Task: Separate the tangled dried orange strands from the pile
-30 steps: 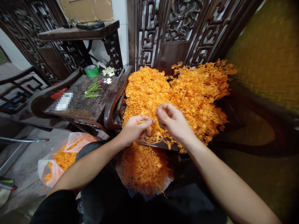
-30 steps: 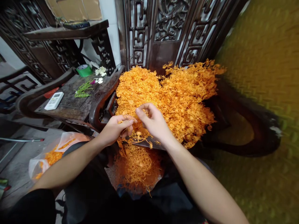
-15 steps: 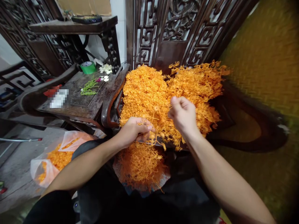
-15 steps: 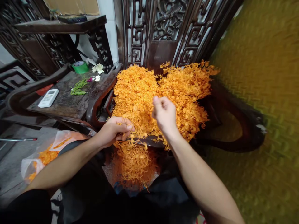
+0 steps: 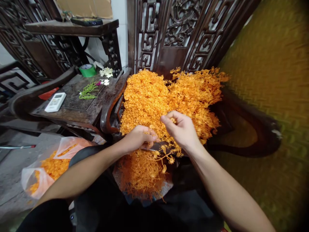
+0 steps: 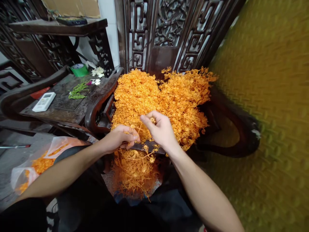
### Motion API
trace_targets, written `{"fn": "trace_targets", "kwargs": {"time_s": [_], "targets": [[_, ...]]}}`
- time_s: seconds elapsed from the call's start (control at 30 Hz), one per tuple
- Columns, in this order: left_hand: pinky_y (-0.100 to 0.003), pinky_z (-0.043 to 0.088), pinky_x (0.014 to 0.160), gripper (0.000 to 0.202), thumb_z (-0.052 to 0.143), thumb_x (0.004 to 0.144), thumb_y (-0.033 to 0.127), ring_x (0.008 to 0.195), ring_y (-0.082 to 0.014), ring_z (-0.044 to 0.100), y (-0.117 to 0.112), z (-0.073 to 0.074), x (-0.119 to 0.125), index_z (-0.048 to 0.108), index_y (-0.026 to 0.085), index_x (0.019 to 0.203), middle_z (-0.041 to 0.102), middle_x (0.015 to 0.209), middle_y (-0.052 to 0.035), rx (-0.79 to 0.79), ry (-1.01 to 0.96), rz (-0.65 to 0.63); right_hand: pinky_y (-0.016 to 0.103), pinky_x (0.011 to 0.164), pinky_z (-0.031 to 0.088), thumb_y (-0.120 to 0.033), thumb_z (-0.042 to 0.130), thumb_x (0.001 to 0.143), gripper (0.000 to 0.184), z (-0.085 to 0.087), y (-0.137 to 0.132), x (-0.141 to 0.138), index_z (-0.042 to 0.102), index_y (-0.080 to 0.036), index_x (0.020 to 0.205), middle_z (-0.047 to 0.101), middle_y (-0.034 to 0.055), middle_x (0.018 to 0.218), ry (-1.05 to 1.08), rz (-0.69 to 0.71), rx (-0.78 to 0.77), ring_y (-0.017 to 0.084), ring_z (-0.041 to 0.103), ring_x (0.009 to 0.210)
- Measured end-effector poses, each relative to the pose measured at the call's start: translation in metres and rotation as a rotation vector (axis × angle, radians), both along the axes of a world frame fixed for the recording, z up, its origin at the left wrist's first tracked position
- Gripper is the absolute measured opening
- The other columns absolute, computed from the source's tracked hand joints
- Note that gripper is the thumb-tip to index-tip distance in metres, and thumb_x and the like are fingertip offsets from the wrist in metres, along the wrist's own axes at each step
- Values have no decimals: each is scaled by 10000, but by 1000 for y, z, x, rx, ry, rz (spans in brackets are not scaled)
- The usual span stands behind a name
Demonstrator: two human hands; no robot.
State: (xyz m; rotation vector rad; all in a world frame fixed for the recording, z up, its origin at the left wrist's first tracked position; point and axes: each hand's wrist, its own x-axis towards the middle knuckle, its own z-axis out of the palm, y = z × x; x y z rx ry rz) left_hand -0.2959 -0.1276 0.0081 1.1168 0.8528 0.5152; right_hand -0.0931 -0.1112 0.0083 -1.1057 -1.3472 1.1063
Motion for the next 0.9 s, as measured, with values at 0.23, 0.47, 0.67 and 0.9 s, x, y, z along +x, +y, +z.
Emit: {"fn": "trace_targets", "kwargs": {"time_s": [0.23, 0.47, 0.67, 0.9], "targets": [[-229, 373, 497, 169, 725, 798, 309, 482, -78, 472, -3, 14, -4, 732, 140, 794, 562, 557, 25, 116, 218, -181, 237, 371, 213, -522, 762, 852, 346, 7, 13, 31, 604, -214, 852, 731, 41, 883, 108, -68, -132, 75, 499, 456], [-239, 370, 492, 178, 700, 810, 313, 466, -94, 503, 5, 9, -3, 778, 153, 811, 556, 526, 22, 235, 336, -241, 288, 649, 463, -472, 750, 874, 292, 14, -17, 8, 768, -184, 834, 736, 42, 820, -396, 405, 14, 156, 642, 726], [-254, 322, 469, 181, 709, 804, 321, 452, -96, 467, 18, 17, -8, 747, 160, 731, 575, 521, -4, 349, 315, -87, 246, 424, 262, -530, 745, 877, 357, 0, -10, -3, 616, -205, 810, 508, -46, 530, -60, -34, -92, 88, 392, 433], [-241, 371, 458, 161, 684, 776, 236, 463, -131, 576, 17, 10, -12, 788, 146, 860, 657, 587, -29, 298, 347, -309, 236, 444, 369, -446, 723, 905, 303, 14, 4, 33, 543, -216, 821, 746, 78, 1033, 6, -185, 53, 117, 638, 611]]}}
